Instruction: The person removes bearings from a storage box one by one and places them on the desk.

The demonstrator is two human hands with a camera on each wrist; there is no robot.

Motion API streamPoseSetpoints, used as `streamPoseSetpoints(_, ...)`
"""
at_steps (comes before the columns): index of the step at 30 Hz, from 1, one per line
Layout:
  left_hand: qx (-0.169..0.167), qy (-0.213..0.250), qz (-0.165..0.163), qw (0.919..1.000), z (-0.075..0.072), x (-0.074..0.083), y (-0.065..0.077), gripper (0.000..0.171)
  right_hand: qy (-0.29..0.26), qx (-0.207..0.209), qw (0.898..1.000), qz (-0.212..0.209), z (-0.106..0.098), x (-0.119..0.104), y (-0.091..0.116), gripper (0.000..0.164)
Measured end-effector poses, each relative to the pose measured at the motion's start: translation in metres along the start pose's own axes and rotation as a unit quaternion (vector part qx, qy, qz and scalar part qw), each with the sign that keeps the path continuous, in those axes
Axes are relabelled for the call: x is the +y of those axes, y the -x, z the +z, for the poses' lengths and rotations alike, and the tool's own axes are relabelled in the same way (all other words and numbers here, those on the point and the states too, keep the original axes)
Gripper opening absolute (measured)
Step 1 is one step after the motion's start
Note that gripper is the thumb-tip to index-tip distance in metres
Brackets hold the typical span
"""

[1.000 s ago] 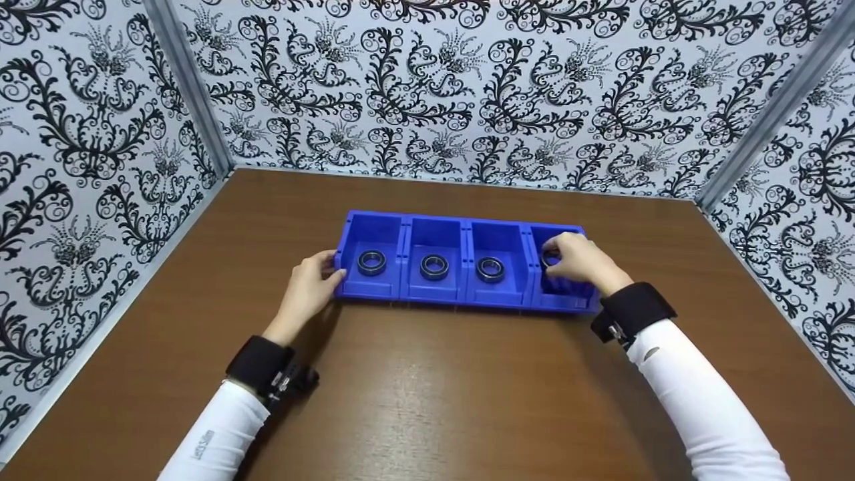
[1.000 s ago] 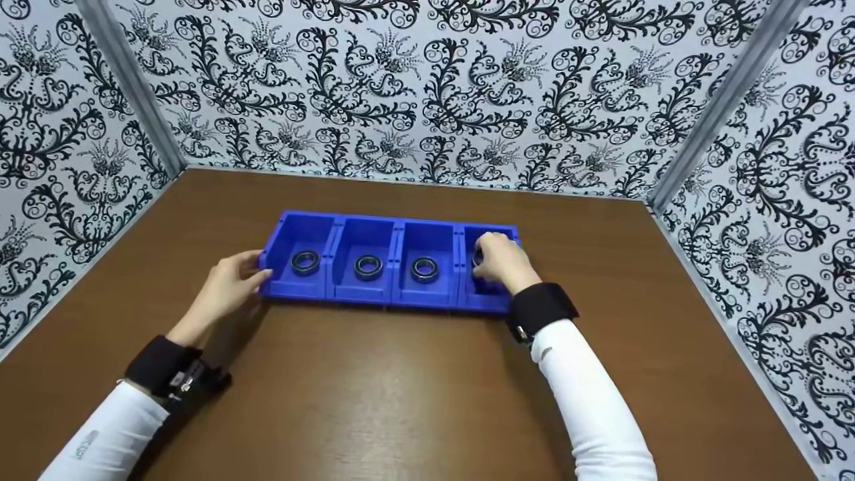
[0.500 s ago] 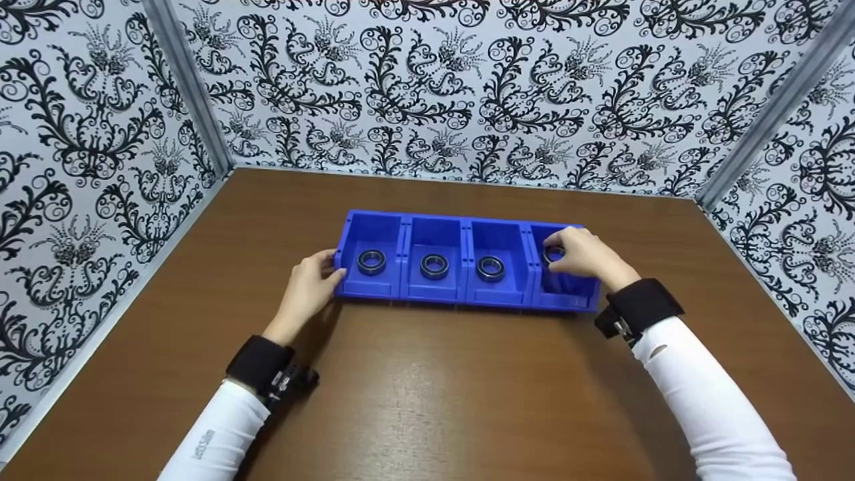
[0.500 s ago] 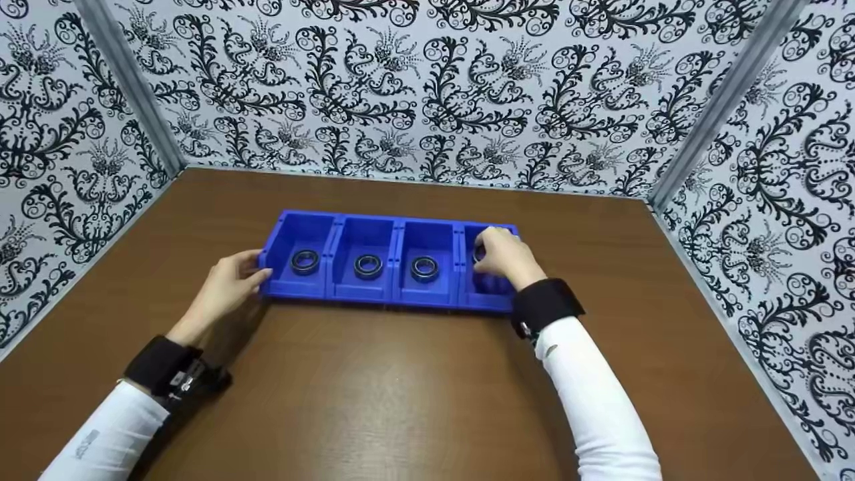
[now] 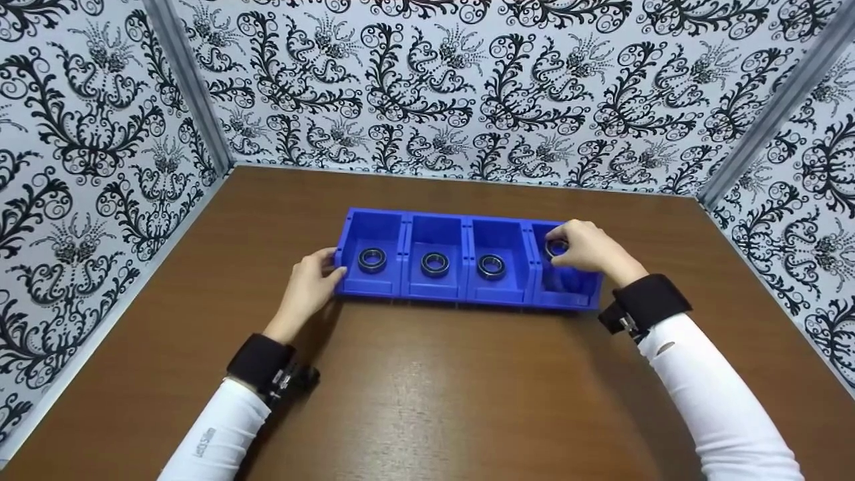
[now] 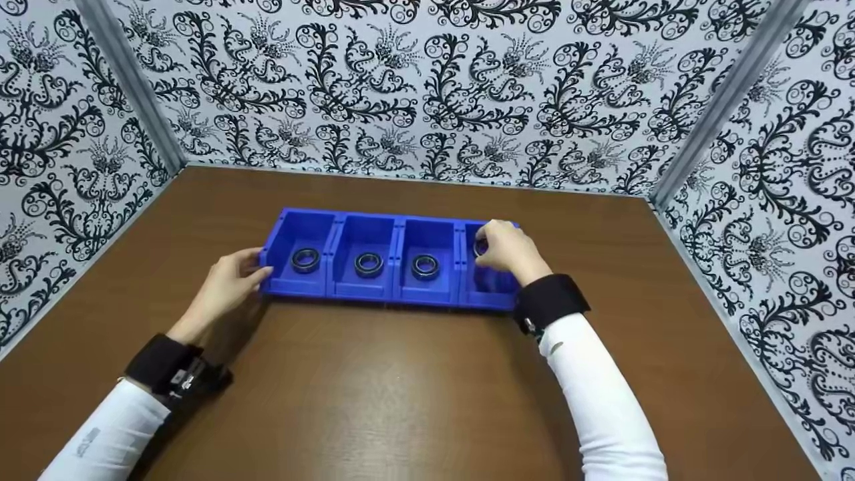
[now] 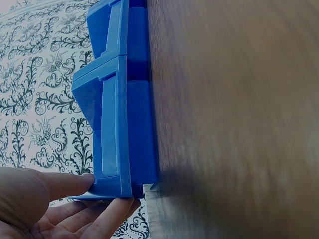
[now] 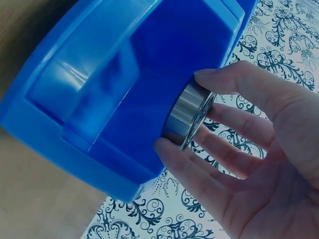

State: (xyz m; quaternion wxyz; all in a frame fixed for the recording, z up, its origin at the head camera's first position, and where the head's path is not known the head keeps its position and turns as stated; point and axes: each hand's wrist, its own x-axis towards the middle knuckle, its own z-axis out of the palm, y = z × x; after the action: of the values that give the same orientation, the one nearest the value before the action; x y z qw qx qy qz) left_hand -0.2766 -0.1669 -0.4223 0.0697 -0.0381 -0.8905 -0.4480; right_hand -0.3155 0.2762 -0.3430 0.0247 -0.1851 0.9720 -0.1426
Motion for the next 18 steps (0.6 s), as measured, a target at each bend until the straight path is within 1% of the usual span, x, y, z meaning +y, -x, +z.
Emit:
streamPoseSetpoints(4,-0.002,0.004,-0.006,1.0000,0.0002,0.0003,-0.0007,0.046,0.001,0.001,1.000,0.004,-0.0023,-0.0002,0.0004,0.047)
streamPoseSetpoints(14,0.011,-0.001,0.002,0.9999,-0.0001,-0.0016,-0.0014,0.045,0.005,0.004,1.000,0.001,-0.0077,-0.0034,0.0027,0.050)
streamPoseSetpoints(18,0.009,-0.003,0.005,0.9999,0.0004,-0.0015,-0.0013,0.045,0.000,0.003,1.000,0.001,-0.0089,-0.0062,0.0041,0.051)
